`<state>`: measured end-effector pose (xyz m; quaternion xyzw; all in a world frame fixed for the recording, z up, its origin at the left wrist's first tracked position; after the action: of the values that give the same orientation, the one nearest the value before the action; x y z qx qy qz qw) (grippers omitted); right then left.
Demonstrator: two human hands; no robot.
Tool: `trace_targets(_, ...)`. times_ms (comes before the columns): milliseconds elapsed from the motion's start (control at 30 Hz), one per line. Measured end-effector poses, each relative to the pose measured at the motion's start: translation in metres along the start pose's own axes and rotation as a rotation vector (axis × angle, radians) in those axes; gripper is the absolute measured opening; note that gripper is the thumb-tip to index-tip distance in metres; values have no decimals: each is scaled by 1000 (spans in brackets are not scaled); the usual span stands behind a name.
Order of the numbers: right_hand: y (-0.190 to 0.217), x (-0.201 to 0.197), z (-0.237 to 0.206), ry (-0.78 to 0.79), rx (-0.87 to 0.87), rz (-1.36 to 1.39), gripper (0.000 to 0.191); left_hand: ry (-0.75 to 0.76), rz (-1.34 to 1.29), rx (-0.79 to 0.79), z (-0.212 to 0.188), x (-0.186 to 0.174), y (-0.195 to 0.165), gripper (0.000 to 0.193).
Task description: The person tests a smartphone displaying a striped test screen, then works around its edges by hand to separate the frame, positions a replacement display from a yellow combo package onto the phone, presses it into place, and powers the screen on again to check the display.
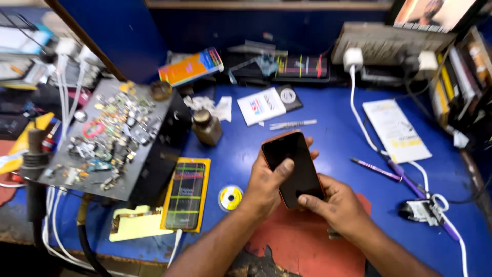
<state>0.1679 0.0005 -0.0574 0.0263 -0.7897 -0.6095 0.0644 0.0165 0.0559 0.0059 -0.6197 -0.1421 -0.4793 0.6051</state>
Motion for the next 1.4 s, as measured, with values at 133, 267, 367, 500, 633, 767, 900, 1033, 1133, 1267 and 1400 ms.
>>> trace_targets(133,15,-13,-4,-144,-168,-272,25,-19,63,59,-6,-7,-7,54)
trace_targets(267,38,-49,-9,-431,-357,-87,26,-37,179,174,0,-26,-14,41)
trace_targets(367,62,-66,-28,-489,-552,74,30,11,406,87,-4,-19,-7,36)
trace_targets(500,94,-60,-52,-462,-564,-44,30,284,736,-123,-15,17,-13,34)
trace_targets(633,115,-32,-83,-333,-510,-322,32,438,764,-269,-35,47,-12,37)
trace_targets(767,131,-3,-95,-321,-576,-557,35,475,601,-351,-59,54,-11,47)
trace_targets(900,122,-25,-110,-419,-532,-659,35,355,563,-278,-74,44,-21,48)
trace_targets(1033,58,-49,-98,-264,-400,-1030,29,92,214,-196,-84,28,-40,64)
trace_targets(1133,8,-47,-86,-13,-627,-1265,33,27,103,-156,-87,19,-47,73)
trace_targets(1267,-20,-44,-85,7,-682,-1277,25,54,-60,-137,-88,15,-40,70)
trace_targets(1400,-29,-54,-91,-140,-43,-1256,23,14,-171,-193,-89,11,-21,76)
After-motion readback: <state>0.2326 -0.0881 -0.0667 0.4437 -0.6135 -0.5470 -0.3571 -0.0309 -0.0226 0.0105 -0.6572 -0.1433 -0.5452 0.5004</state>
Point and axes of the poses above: each hand's wrist, its own z-axis towards the middle knuckle, its own x-axis out of the palm, y = z × x, the point moved 5 cm from there along z, towards the middle knuckle, and after that the axes turned 3 degrees about -z, right-handed, at the moved point
